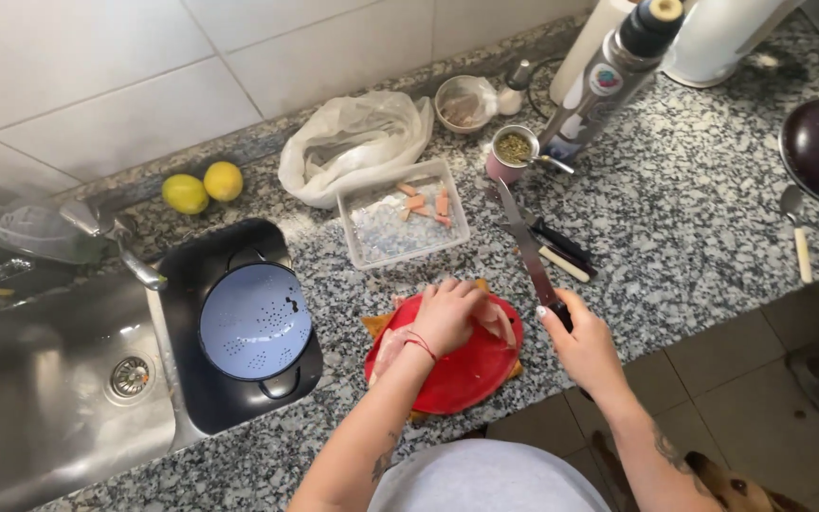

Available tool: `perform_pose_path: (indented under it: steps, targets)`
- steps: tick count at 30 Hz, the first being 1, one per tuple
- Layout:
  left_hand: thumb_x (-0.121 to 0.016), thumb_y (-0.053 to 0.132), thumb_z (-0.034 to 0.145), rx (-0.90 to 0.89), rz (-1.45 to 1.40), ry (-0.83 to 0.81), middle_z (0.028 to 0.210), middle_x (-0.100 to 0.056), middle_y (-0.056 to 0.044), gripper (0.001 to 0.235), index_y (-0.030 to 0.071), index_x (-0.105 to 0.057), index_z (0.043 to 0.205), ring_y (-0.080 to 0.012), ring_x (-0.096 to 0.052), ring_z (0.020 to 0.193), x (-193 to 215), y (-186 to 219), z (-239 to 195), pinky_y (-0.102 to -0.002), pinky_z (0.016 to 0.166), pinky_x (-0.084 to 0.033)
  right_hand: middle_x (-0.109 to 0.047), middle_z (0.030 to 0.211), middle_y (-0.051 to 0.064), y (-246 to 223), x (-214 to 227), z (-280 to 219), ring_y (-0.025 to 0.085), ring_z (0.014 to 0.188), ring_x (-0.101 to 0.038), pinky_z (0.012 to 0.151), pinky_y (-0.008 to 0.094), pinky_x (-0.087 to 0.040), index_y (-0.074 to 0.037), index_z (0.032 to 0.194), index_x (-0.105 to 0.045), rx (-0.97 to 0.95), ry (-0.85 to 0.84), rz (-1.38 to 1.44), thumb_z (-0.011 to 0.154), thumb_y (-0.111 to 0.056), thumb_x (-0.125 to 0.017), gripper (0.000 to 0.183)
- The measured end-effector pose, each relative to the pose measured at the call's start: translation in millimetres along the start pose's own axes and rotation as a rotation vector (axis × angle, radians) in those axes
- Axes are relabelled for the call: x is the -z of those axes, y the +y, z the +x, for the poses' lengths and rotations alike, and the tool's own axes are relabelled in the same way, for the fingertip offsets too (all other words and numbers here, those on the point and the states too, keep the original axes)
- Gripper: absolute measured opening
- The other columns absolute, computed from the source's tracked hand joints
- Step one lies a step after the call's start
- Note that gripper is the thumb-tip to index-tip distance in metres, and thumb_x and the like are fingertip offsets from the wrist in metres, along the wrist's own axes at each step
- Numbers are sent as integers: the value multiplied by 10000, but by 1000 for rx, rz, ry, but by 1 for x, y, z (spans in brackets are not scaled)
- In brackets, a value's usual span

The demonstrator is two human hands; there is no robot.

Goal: The person unwraps a chicken breast from a plastic bag and places it on a red cutting board. They use a knife to slice the chicken breast into smaller pieces and then transfer the pieces into a clear plastic container.

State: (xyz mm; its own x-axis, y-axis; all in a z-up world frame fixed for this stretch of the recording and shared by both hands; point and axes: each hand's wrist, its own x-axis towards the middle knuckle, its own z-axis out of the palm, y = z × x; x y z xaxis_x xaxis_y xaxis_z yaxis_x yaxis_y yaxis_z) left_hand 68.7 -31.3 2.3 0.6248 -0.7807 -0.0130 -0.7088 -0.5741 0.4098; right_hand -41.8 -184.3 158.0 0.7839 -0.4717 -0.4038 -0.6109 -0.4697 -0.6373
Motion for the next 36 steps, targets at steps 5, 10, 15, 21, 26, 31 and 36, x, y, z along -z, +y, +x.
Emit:
perform_pose_path:
  steps: [5,10,15,21,26,31,36]
  targets:
    - [-581,165,603,50,90,-71,1082,-524,-5,428,177,-543,1029,-224,-462,1082,-2,4,-7,-413,851,-400,-623,586,139,38,1,-26,262,589,-640,548,386,-508,-85,1215,-572,-23,49,61,907,-304,-547,379]
    - [-651,203,590,-15,189,-83,1005,-464,47,327,263,-562,898,-207,-414,1007,17,20,-40,-417,836,-338,-611,522,120,71,-4,-43,277,623,-646,579,394,-512,-161,1200,-585,-6,31,22,883,-326,-566,358]
    - [-561,72,692,263,124,344,937,-584,19,402,265,-580,1043,-207,-591,849,42,36,-84,-327,699,-485,-671,674,184,88,-1,-62,274,610,-670,625,400,-526,-174,1188,-595,23,-32,-6,888,-290,-559,324]
    - [-726,280,678,359,67,355,907,-627,-35,383,168,-593,1018,-233,-614,855,-35,43,-83,-351,758,-495,-690,974,159,124,-26,-62,386,862,-671,771,493,-550,-261,1196,-506,198,-128,-322,880,-355,-483,330]
    - [-693,236,681,295,86,315,904,-610,17,309,217,-598,974,-204,-601,849,-34,48,-87,-341,732,-504,-676,933,89,144,-56,-67,345,755,-688,690,453,-574,-295,1187,-475,342,-43,-580,895,-366,-426,304]
    - [-691,254,692,228,91,289,906,-597,35,297,247,-595,972,-199,-597,850,-32,45,-88,-333,734,-507,-637,795,60,164,-85,-64,304,583,-675,516,391,-569,-262,1170,-476,538,162,-746,865,-324,-443,313]
    - [-556,179,874,185,-165,318,882,-637,-59,109,131,-649,907,-299,-521,710,-8,54,-86,-430,632,-442,-505,585,9,182,-111,-58,270,374,-527,306,380,-398,-154,1079,-484,679,281,-801,897,-275,-501,219]
